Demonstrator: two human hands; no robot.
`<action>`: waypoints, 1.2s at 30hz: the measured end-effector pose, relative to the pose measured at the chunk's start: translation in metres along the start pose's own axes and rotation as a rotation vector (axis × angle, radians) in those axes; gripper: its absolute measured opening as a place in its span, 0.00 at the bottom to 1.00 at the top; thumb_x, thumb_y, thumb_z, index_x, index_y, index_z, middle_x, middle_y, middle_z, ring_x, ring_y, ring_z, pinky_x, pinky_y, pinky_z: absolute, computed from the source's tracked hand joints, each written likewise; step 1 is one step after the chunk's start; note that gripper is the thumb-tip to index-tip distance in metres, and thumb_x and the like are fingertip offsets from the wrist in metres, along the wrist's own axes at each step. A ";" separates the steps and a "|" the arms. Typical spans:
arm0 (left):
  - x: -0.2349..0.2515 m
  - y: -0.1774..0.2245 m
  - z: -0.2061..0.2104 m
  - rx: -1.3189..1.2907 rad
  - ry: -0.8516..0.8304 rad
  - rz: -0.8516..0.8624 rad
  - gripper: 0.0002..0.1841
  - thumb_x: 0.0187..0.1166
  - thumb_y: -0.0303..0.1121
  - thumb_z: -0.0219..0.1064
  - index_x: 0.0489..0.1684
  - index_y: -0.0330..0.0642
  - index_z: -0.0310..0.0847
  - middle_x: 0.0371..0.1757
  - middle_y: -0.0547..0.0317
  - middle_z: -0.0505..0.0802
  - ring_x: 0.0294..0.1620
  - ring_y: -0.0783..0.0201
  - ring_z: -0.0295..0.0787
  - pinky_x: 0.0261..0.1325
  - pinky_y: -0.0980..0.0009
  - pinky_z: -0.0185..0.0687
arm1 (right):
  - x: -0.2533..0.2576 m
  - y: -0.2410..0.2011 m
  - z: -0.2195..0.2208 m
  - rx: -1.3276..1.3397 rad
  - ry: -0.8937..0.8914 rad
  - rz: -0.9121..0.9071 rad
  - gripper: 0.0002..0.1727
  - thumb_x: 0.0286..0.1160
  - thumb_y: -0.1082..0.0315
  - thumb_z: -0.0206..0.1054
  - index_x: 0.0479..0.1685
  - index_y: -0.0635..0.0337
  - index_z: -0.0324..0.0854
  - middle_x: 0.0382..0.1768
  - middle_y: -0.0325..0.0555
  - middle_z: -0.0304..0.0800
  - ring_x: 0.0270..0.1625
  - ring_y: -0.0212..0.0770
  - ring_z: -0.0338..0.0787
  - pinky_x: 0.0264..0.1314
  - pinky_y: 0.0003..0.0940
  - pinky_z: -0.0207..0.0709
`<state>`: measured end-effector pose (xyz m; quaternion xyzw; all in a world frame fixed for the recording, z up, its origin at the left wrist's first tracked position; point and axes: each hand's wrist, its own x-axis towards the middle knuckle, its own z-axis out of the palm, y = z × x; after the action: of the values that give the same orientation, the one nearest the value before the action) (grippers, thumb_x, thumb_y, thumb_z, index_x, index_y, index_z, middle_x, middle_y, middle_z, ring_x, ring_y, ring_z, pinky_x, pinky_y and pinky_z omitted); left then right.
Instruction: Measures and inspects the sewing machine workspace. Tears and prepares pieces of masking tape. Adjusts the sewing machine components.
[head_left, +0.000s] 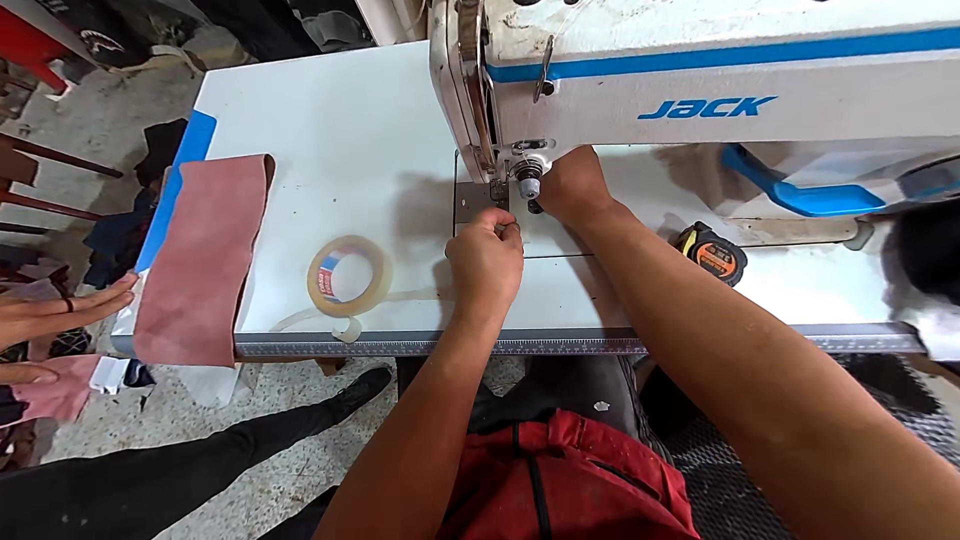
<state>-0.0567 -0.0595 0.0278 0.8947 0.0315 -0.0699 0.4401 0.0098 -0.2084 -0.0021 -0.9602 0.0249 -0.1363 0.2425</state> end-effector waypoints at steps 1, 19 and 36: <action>0.000 0.000 0.000 0.003 -0.001 -0.002 0.07 0.83 0.31 0.66 0.50 0.45 0.89 0.30 0.59 0.94 0.24 0.65 0.92 0.31 0.63 0.91 | 0.000 0.000 0.000 0.000 0.004 -0.008 0.19 0.77 0.53 0.66 0.42 0.62 0.90 0.49 0.60 0.93 0.60 0.61 0.91 0.57 0.66 0.79; 0.001 0.008 0.001 0.126 0.006 0.007 0.06 0.81 0.30 0.66 0.46 0.45 0.89 0.30 0.59 0.94 0.26 0.65 0.92 0.32 0.63 0.90 | -0.003 -0.002 0.002 -0.047 0.024 -0.082 0.18 0.76 0.55 0.66 0.36 0.63 0.89 0.41 0.60 0.93 0.50 0.63 0.93 0.46 0.66 0.80; 0.004 0.011 0.000 0.181 -0.016 -0.008 0.05 0.80 0.30 0.66 0.41 0.46 0.89 0.30 0.59 0.94 0.26 0.65 0.92 0.32 0.63 0.90 | -0.004 -0.007 -0.002 -0.087 -0.019 -0.063 0.18 0.78 0.54 0.63 0.35 0.62 0.87 0.39 0.59 0.93 0.48 0.62 0.94 0.43 0.63 0.80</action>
<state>-0.0509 -0.0665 0.0362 0.9301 0.0252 -0.0813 0.3573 0.0051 -0.2021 0.0017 -0.9714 -0.0018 -0.1338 0.1962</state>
